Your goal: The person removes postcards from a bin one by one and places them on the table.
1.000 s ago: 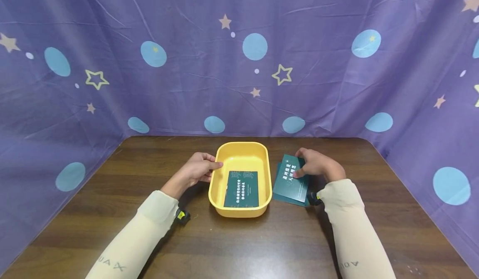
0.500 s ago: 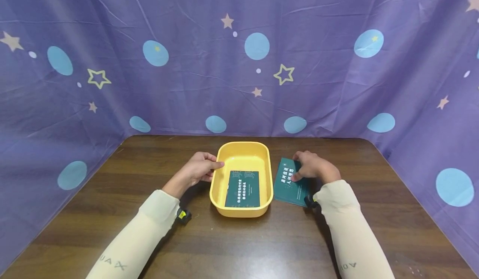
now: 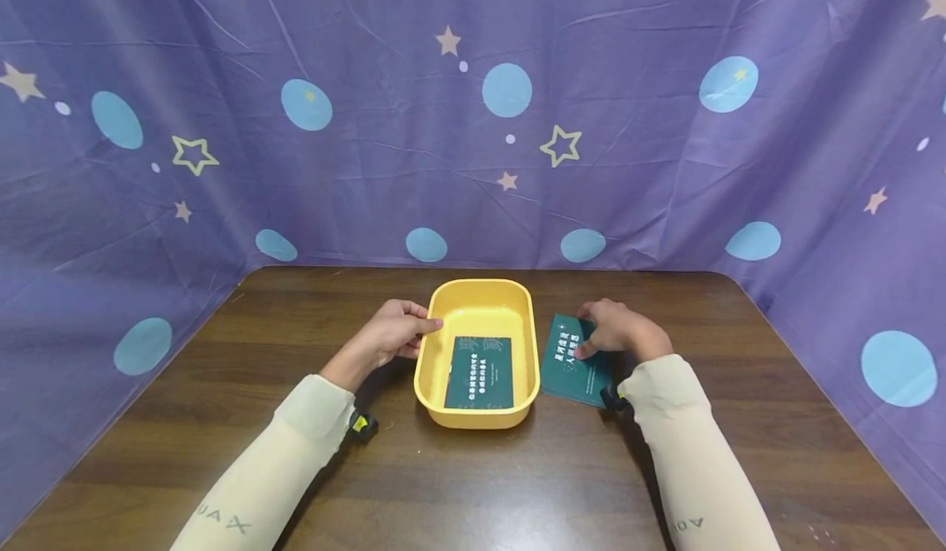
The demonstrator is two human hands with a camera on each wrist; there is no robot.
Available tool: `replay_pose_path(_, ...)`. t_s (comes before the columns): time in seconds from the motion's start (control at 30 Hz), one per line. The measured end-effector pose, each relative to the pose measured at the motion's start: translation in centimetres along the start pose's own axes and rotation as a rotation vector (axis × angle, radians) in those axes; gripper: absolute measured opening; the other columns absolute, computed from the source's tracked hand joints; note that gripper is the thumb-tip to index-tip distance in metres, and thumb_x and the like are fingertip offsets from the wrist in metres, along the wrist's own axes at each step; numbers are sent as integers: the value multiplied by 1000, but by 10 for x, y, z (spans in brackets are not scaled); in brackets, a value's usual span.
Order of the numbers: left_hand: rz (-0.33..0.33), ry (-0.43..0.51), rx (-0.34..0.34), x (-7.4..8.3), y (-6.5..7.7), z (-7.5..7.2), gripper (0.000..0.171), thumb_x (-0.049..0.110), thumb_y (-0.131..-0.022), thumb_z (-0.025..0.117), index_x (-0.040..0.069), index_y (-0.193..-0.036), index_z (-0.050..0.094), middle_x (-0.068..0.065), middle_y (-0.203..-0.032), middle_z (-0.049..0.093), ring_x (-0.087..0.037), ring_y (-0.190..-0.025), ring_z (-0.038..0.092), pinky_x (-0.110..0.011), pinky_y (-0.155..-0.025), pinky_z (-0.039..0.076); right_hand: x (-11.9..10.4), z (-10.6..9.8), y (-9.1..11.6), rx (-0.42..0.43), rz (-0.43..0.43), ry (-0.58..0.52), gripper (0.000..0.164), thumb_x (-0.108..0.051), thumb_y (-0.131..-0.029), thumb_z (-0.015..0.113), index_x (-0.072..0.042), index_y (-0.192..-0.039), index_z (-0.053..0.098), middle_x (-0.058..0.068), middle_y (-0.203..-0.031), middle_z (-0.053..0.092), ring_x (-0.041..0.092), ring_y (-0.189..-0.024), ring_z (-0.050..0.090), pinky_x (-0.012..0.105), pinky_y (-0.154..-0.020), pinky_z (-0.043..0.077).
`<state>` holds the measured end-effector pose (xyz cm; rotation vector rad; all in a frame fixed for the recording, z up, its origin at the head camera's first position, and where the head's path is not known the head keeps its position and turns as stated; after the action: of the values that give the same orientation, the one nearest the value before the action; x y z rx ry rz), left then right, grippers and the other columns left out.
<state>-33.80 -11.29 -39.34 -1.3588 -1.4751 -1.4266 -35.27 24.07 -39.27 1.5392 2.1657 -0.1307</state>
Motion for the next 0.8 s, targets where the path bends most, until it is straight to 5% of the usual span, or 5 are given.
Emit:
replay_pose_path(0.43,-3,-6,8,-1,0,0,28,11,-88,72,-2,-105,54,-13,-76,64,-11,-48,57,-25,-46,56,-1,-2,-1,25,-53,15,69,-29,-77,84,4,-130,54,18,-110,59,35,-107,52,54,-95,43)
replay_pose_path(0.8,3,-6,5,-1,0,-1,29,11,-88,72,-2,-106,53,-17,-81,65,-12,-49,58,-26,-47,56,-22,-11,2,255,-128,68,64,-36,-94,66,4,-138,44,27,-128,48,44,-116,38,60,-95,38)
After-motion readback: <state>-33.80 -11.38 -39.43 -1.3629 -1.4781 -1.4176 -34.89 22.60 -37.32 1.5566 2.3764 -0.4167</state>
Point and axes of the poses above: each hand's wrist, its own y-axis away from the middle knuckle, its own z-axis out of the palm, x = y × z, the point moved 2 cm from there along -y, towards the middle knuckle
